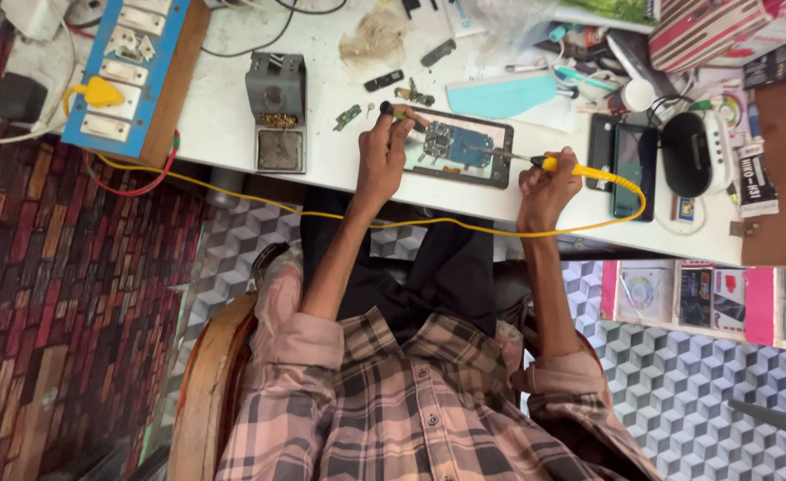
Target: The person uses a soldering iron and solder wire to work on a small circuit board placed on a tablet screen. They repeatedly apply heat and solder to specific points on the board while holding it steady with the other hand.
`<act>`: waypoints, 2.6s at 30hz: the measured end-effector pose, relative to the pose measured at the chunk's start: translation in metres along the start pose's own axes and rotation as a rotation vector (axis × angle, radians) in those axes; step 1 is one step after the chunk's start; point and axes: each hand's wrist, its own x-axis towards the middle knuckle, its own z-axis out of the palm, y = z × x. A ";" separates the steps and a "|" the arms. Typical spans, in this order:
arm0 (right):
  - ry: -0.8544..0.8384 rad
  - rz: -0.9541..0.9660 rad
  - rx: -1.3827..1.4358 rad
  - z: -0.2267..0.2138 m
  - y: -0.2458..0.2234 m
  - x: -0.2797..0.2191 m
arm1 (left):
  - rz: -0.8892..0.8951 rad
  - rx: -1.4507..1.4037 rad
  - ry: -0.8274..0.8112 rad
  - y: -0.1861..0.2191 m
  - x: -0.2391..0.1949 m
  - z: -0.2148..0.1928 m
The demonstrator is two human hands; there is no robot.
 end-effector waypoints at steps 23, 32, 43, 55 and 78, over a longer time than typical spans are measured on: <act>-0.087 -0.174 -0.223 0.018 0.013 -0.014 | -0.017 0.015 -0.026 0.004 0.004 0.000; -0.108 -0.184 -0.226 0.019 0.010 -0.017 | -0.055 0.022 -0.027 0.003 0.000 -0.001; -0.079 -0.170 -0.248 0.019 0.013 -0.014 | 0.017 -0.008 -0.016 0.005 0.001 -0.003; -0.117 -0.173 -0.233 0.022 0.009 -0.016 | -0.015 0.032 -0.031 0.004 0.001 -0.002; -0.121 -0.158 -0.198 0.014 0.012 -0.013 | 0.026 0.029 -0.017 0.001 0.001 0.000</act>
